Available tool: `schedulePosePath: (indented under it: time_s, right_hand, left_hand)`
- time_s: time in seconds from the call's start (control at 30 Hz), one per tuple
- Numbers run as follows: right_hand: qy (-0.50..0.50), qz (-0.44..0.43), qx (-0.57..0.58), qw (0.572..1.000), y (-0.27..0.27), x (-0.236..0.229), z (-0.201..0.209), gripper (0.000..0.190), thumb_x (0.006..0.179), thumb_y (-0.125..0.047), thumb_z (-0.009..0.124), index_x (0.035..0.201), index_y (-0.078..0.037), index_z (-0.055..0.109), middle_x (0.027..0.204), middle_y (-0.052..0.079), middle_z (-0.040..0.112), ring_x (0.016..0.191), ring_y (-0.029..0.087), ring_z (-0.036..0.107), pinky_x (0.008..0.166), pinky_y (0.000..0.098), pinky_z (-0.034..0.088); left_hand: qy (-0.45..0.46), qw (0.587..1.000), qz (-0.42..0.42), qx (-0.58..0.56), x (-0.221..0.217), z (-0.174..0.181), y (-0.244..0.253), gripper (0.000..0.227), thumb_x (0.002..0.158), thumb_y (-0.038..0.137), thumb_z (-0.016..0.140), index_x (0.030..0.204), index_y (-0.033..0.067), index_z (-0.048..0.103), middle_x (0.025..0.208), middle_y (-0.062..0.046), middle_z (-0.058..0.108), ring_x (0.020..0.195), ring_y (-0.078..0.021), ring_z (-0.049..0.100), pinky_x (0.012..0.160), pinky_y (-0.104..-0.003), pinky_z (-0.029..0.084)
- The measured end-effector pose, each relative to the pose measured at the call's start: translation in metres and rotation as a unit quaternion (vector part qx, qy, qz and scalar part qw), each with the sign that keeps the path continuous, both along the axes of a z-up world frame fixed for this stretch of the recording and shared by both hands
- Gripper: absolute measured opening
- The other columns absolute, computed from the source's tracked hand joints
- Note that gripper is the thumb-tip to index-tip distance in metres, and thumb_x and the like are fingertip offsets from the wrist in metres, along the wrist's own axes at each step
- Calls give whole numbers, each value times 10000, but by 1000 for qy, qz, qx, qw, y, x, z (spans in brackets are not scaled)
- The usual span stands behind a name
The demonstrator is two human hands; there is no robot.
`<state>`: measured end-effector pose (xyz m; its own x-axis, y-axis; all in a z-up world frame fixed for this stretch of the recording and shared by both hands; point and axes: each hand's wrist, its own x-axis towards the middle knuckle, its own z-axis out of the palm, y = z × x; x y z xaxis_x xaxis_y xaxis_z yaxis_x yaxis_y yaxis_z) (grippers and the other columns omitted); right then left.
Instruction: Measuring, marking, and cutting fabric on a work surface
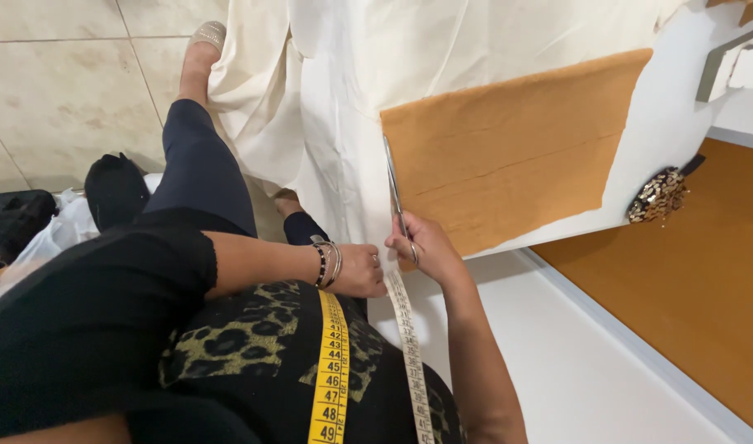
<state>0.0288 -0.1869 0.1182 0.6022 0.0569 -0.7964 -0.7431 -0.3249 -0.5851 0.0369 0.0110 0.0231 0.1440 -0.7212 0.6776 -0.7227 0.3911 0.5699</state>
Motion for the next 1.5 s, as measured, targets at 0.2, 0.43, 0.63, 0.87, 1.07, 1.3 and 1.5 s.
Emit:
schedulePosePath:
  time_s: [0.2,0.43,0.63,0.87,1.07,1.3,1.5]
  right_hand:
    - [5,1,-3,1000,5,34,13,409,856,-550,758,837,-162,630,542,17,672,567,162,679,591,276,514]
    - [10,-5,-42,999,10,25,4,319,896,-439,761,802,-164,629,486,17,633,511,169,639,571,258,492]
    - [8,10,-27,1000,8,55,7,328,903,-465,738,841,-164,623,532,36,659,550,186,670,592,287,513]
    - [8,4,-32,999,6,59,5,334,893,-451,757,829,-157,613,521,27,639,524,172,665,572,273,506]
    - [0,4,-45,999,9,63,7,342,906,-428,755,811,-136,605,494,36,609,484,174,647,545,274,500]
    - [-2,6,-61,998,10,59,6,350,887,-432,782,795,-146,604,488,40,614,490,184,652,552,282,506]
    - [19,5,-60,998,19,63,12,342,911,-409,756,811,-122,600,515,75,626,527,230,647,572,325,510]
  left_hand:
    - [14,1000,16,-8,10,7,2,237,850,128,632,664,218,516,532,20,545,460,-179,536,602,-357,466]
    - [27,999,17,-10,16,10,7,241,830,144,664,659,222,513,532,14,558,451,-177,543,607,-348,475]
    - [25,1000,9,-7,17,9,9,235,773,153,694,644,219,509,521,21,563,441,-173,545,589,-356,466]
    - [23,1000,-5,9,18,7,10,226,773,166,698,659,230,513,529,29,576,444,-171,553,589,-356,475]
    - [25,999,-23,11,21,4,12,205,770,188,696,680,239,518,557,46,594,472,-161,575,587,-344,480]
    - [-9,994,-70,85,19,-8,16,200,819,250,677,685,265,529,591,81,614,530,-139,625,590,-328,499]
    - [-18,964,-189,184,36,-41,34,161,859,335,627,723,271,573,656,75,621,591,-165,655,576,-369,525]
